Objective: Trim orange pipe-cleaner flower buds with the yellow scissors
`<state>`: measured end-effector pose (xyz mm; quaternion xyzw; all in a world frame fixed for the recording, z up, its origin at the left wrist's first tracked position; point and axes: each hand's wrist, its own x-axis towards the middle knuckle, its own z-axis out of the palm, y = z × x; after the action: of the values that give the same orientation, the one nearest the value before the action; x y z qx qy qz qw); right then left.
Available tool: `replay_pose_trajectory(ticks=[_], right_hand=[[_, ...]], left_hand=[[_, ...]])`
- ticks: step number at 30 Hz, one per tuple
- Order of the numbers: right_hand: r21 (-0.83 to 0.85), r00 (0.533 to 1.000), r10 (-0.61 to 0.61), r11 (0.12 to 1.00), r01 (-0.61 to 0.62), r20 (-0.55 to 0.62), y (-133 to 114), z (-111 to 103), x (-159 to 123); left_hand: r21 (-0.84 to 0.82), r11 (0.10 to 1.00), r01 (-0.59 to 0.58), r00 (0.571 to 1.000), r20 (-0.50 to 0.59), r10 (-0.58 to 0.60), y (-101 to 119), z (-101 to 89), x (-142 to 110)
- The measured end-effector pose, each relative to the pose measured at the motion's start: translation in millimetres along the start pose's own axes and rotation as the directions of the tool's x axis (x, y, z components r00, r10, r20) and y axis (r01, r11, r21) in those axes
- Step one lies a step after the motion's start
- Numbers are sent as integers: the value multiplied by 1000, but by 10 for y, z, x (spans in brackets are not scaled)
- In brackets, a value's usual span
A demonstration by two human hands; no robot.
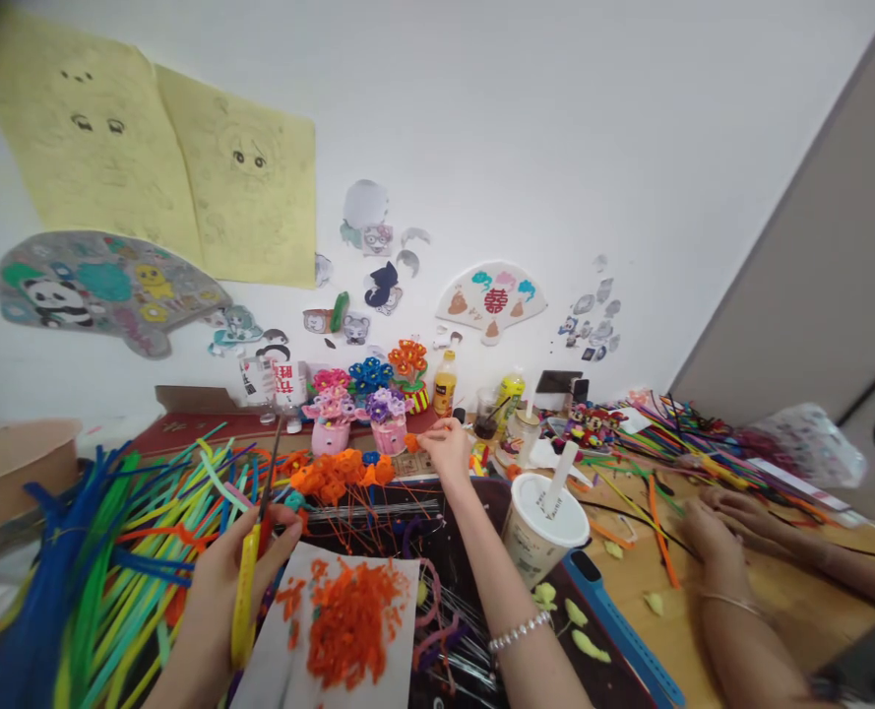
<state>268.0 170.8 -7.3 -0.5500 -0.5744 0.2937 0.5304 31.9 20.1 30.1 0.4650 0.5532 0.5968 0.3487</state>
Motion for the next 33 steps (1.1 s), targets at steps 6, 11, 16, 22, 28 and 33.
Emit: replay_pose_trajectory(ticks=[6, 11, 16, 22, 28, 33], right_hand=[[306, 966, 216, 919, -250, 142, -42, 167, -149], [447, 949, 234, 840, -306, 210, -73, 456, -225], [436, 941, 210, 844, -311, 265, -88, 580, -332], [229, 931, 148, 945, -232, 332, -140, 338, -377], [-92, 936, 48, 996, -17, 348, -220, 47, -323], [-282, 913, -3, 951, 129, 408, -273, -41, -345]], left_hand=[[-8, 1000, 26, 999, 41, -26, -35, 2, -20], [-14, 999, 30, 998, 49, -29, -37, 1, -48], [-21, 999, 32, 998, 59, -31, -41, 16, -51], [-44, 998, 35, 997, 65, -32, -84, 32, -39], [-50, 998, 27, 997, 77, -23, -86, 18, -44], [-45, 999, 28, 998, 65, -26, -83, 26, -55]])
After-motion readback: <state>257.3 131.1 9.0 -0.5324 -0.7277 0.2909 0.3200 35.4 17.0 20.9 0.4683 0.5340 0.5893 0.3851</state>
